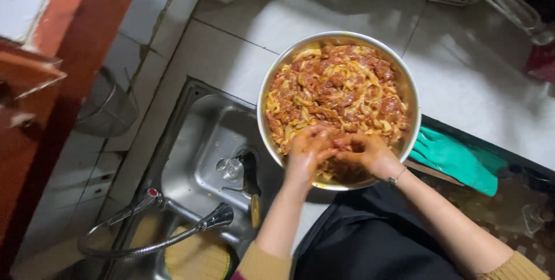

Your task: Mixing sliced meat with onions and seasonings in a large metal bowl using hands to ensure even distribution.

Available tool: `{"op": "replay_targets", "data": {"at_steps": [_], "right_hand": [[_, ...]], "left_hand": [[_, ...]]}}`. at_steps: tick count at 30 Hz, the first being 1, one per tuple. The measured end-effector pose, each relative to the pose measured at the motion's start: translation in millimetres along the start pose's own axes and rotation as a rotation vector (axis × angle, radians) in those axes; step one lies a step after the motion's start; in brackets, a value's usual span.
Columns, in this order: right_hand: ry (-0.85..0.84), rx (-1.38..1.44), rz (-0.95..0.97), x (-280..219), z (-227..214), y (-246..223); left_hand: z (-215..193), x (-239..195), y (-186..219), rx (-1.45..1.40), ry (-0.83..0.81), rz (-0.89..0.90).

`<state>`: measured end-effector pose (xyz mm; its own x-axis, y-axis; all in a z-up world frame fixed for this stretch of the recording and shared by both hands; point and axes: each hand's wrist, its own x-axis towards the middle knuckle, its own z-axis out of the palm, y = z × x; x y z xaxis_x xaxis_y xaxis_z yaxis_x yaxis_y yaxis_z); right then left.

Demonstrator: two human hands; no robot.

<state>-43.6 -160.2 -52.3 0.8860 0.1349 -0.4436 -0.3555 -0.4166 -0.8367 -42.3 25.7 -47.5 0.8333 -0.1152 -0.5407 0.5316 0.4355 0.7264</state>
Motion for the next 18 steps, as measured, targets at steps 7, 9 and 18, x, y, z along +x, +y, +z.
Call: {"op": "replay_targets", "data": {"at_steps": [7,9,18], "right_hand": [[0.079,0.041,0.126,-3.5,-32.4,-0.8],[0.104,0.019,0.113,10.7,-38.4,33.0],[0.143,-0.457,-0.284,20.7,-27.8,-53.0]], "left_hand": [[-147.5,-11.8,64.0,-0.012,0.221,0.2],[-188.1,-4.6,56.9,0.297,0.384,0.164],[-124.4,53.8,40.1,1.166,0.514,0.887]]}}
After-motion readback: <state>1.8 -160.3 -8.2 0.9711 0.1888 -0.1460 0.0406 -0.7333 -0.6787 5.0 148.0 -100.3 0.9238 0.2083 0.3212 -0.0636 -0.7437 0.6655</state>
